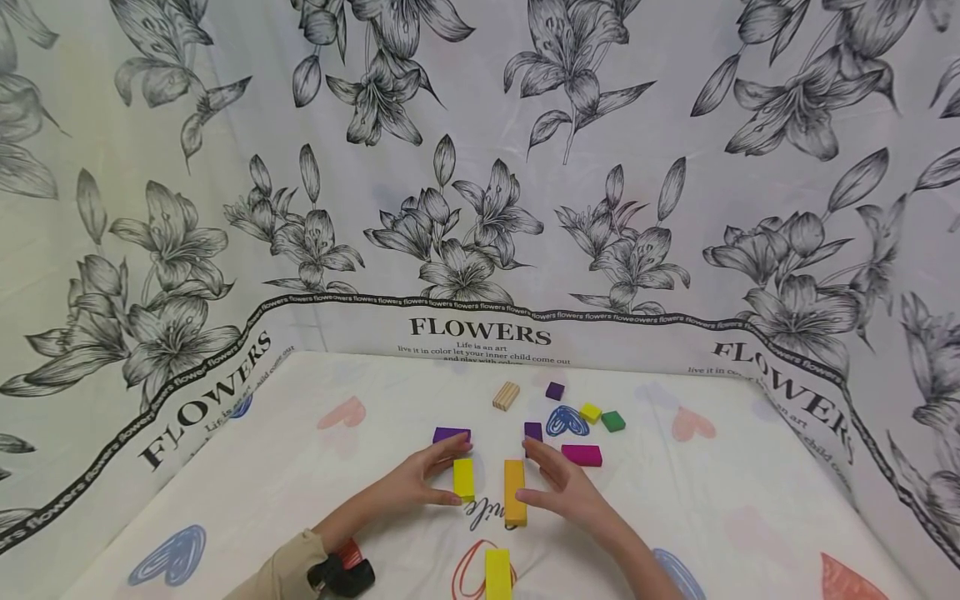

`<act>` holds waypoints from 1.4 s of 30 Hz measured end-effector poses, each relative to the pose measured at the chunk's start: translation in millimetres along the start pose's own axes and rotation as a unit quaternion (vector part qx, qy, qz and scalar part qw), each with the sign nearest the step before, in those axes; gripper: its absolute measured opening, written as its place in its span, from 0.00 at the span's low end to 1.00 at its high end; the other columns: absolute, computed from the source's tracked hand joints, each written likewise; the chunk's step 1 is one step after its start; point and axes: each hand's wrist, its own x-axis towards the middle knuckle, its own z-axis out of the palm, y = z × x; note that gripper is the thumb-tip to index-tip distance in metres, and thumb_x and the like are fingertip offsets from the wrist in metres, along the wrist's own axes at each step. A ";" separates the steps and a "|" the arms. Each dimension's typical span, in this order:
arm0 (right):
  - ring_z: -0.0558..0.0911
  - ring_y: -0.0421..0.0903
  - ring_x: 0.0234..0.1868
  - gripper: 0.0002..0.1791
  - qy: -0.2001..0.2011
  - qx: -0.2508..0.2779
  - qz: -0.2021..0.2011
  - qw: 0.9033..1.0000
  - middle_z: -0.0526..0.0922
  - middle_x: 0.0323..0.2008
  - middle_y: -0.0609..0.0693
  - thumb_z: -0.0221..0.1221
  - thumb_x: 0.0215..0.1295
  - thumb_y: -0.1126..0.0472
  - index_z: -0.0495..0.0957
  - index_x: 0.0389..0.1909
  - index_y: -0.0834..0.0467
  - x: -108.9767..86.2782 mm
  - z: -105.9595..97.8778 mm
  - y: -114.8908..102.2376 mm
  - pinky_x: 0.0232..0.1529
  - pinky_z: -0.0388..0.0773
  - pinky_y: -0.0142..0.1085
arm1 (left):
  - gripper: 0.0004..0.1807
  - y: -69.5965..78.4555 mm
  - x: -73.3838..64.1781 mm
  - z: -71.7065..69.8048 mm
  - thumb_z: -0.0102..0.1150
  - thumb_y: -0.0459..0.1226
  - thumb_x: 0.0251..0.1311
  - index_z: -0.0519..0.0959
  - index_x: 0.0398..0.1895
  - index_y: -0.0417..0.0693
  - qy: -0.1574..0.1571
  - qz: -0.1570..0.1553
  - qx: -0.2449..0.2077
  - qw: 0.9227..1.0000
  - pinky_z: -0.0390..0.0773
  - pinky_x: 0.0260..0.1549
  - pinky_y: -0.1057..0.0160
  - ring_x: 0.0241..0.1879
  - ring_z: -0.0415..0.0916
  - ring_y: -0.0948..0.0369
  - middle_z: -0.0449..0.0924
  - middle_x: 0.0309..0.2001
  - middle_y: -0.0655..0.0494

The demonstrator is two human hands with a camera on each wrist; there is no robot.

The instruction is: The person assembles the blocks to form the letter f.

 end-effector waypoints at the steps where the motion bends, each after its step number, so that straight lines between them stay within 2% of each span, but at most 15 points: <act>1: 0.56 0.56 0.77 0.47 -0.007 0.001 -0.003 1.000 0.60 0.75 0.53 0.70 0.56 0.54 0.57 0.75 0.52 -0.1 0.5 0.3 0.74 0.57 0.50 | 0.50 -0.3 0.0 0.1 0.72 0.37 0.52 0.53 0.76 0.42 0.000 -0.001 -0.001 1.000 0.59 0.72 0.52 0.73 0.60 0.49 0.63 0.72 0.45; 6: 0.55 0.56 0.77 0.48 -0.021 -0.009 -0.013 1.000 0.59 0.75 0.53 0.70 0.55 0.54 0.57 0.75 0.53 0.0 3.5 1.7 0.74 0.55 0.50 | 0.49 -2.9 0.7 0.0 0.71 0.36 0.53 0.53 0.76 0.41 -0.002 0.004 -0.004 1.000 0.58 0.72 0.52 0.73 0.60 0.48 0.63 0.72 0.44; 13: 0.55 0.55 0.77 0.52 -0.008 -0.048 -0.002 0.999 0.61 0.75 0.49 0.74 0.48 0.51 0.58 0.74 0.49 0.6 8.5 4.1 0.73 0.57 0.50 | 0.49 -4.6 0.2 -0.7 0.70 0.35 0.54 0.52 0.76 0.42 -0.001 0.004 -0.009 1.000 0.58 0.72 0.54 0.73 0.60 0.49 0.64 0.72 0.44; 21: 0.55 0.57 0.77 0.51 -0.012 -0.079 0.018 0.997 0.61 0.75 0.47 0.73 0.49 0.47 0.59 0.74 0.45 -1.0 11.6 9.0 0.72 0.54 0.64 | 0.48 -4.8 0.6 0.4 0.70 0.35 0.54 0.54 0.76 0.45 0.004 -0.010 -0.003 1.000 0.60 0.72 0.55 0.72 0.61 0.51 0.67 0.70 0.47; 27: 0.55 0.58 0.77 0.53 -0.011 -0.102 0.011 0.995 0.61 0.75 0.48 0.74 0.47 0.47 0.59 0.74 0.46 -1.7 12.7 8.1 0.71 0.54 0.65 | 0.48 -6.5 0.9 0.8 0.71 0.36 0.54 0.54 0.76 0.47 0.008 -0.018 0.005 1.000 0.61 0.71 0.57 0.72 0.62 0.53 0.70 0.68 0.51; 32: 0.56 0.59 0.76 0.54 -0.010 -0.123 0.014 0.992 0.62 0.75 0.49 0.75 0.44 0.47 0.59 0.74 0.45 -0.9 12.8 7.7 0.70 0.52 0.67 | 0.48 -6.9 0.8 0.5 0.70 0.35 0.54 0.54 0.76 0.46 0.007 -0.012 0.004 1.000 0.61 0.71 0.57 0.72 0.63 0.53 0.71 0.67 0.50; 42: 0.56 0.60 0.76 0.55 -0.016 -0.132 0.007 0.991 0.62 0.74 0.49 0.76 0.43 0.48 0.60 0.73 0.46 0.0 11.6 11.4 0.71 0.49 0.67 | 0.49 -8.9 1.1 -0.3 0.70 0.35 0.54 0.53 0.76 0.46 0.005 -0.008 0.005 1.000 0.62 0.71 0.58 0.71 0.63 0.54 0.72 0.66 0.51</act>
